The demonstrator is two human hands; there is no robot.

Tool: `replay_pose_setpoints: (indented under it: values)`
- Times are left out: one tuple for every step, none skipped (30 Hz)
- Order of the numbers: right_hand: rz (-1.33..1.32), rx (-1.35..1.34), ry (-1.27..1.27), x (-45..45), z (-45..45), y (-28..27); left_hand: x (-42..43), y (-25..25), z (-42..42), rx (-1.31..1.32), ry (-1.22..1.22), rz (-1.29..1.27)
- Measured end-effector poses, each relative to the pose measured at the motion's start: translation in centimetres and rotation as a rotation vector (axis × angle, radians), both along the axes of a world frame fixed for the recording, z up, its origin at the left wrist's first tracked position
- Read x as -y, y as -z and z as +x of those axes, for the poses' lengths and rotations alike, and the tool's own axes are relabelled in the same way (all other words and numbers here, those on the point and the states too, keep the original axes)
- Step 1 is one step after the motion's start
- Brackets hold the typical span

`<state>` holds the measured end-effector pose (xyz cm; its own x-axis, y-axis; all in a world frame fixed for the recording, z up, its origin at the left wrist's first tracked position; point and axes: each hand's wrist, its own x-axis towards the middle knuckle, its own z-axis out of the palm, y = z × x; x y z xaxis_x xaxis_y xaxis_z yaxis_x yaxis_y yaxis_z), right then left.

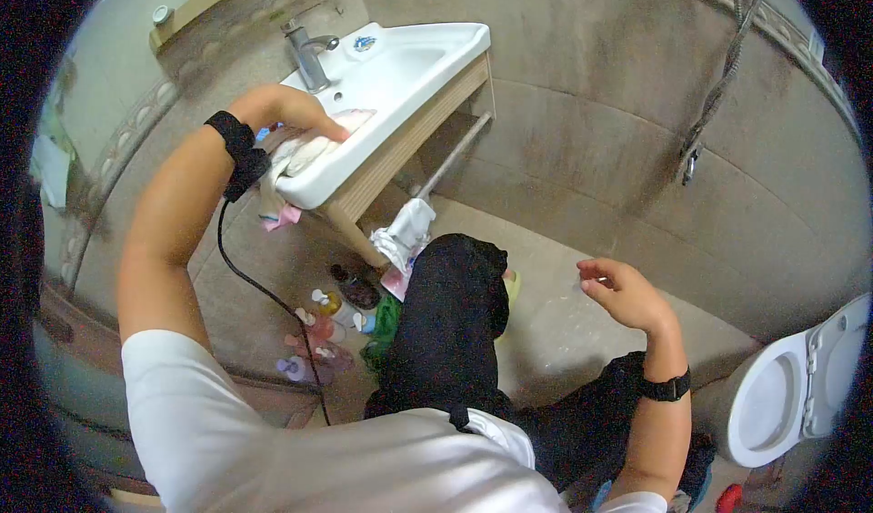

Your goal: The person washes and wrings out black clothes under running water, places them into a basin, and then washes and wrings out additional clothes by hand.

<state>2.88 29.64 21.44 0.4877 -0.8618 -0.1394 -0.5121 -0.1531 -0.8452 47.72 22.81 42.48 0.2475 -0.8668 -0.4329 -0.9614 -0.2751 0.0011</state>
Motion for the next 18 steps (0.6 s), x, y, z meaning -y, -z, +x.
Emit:
replay_pose_setpoints:
  values:
    - [-0.005, 0.031, 0.004, -0.1, -0.5, 0.6, 1.2, 0.7, 1.9, -0.037, -0.029, -0.003]
    - [-0.010, 0.062, 0.008, -0.2, -0.8, 0.9, 1.8, 1.2, 2.9, -0.074, -0.058, -0.007]
    - [-0.011, 0.064, 0.008, -0.4, -1.0, 0.8, 1.5, 1.4, 2.8, -0.073, -0.058, -0.008]
    - [-0.007, 0.062, 0.038, -0.7, -1.2, 0.6, 1.1, 1.6, 2.8, -0.052, 0.065, -0.123]
    - [-0.002, 0.059, 0.068, -1.0, -1.4, 0.5, 0.9, 1.8, 2.8, -0.033, 0.188, -0.237]
    - [-0.003, 0.061, 0.071, -1.1, -1.6, 0.6, 0.6, 1.3, 2.6, -0.032, 0.191, -0.238]
    - [0.012, 0.055, 0.067, -1.1, -1.9, 0.7, 0.4, 0.6, 2.5, -0.068, 0.178, -0.367]
    - [0.026, 0.049, 0.063, -1.1, -2.2, 0.8, 0.1, 0.0, 2.3, -0.104, 0.164, -0.497]
    - [0.025, 0.049, 0.063, -1.0, -2.5, 0.8, 0.7, -0.8, 3.1, -0.192, 0.181, -0.553]
    - [0.014, 0.020, 0.067, -0.9, -2.7, 0.7, 1.0, -1.6, 3.3, -0.248, 0.160, -0.555]
    - [0.003, -0.010, 0.066, -0.8, -2.7, 0.6, 0.9, -2.2, 3.8, -0.308, 0.141, -0.510]
    - [0.001, -0.012, 0.060, -0.9, -2.5, 0.5, -0.2, -3.2, 2.7, -0.367, 0.124, -0.467]
    - [0.002, 0.006, 0.072, -0.9, -2.4, 0.3, -0.7, -3.1, 2.0, -0.367, 0.122, -0.471]
    - [0.000, 0.026, 0.087, -0.9, -2.3, 0.2, -1.1, -3.1, 1.3, -0.336, 0.101, -0.490]
    - [-0.004, 0.029, 0.090, -1.0, -2.2, 0.1, -1.1, -3.2, 1.0, -0.304, 0.082, -0.506]
    - [0.001, 0.034, 0.078, -1.1, -2.0, 0.1, -0.7, -3.2, 1.4, -0.302, 0.089, -0.508]
    - [0.008, 0.038, 0.067, -1.3, -2.0, 0.1, -0.1, -3.1, 1.8, -0.459, 0.074, -0.518]
    - [0.004, 0.040, 0.078, -1.2, -2.1, 0.2, 0.0, -3.4, 1.2, -0.619, 0.062, -0.525]
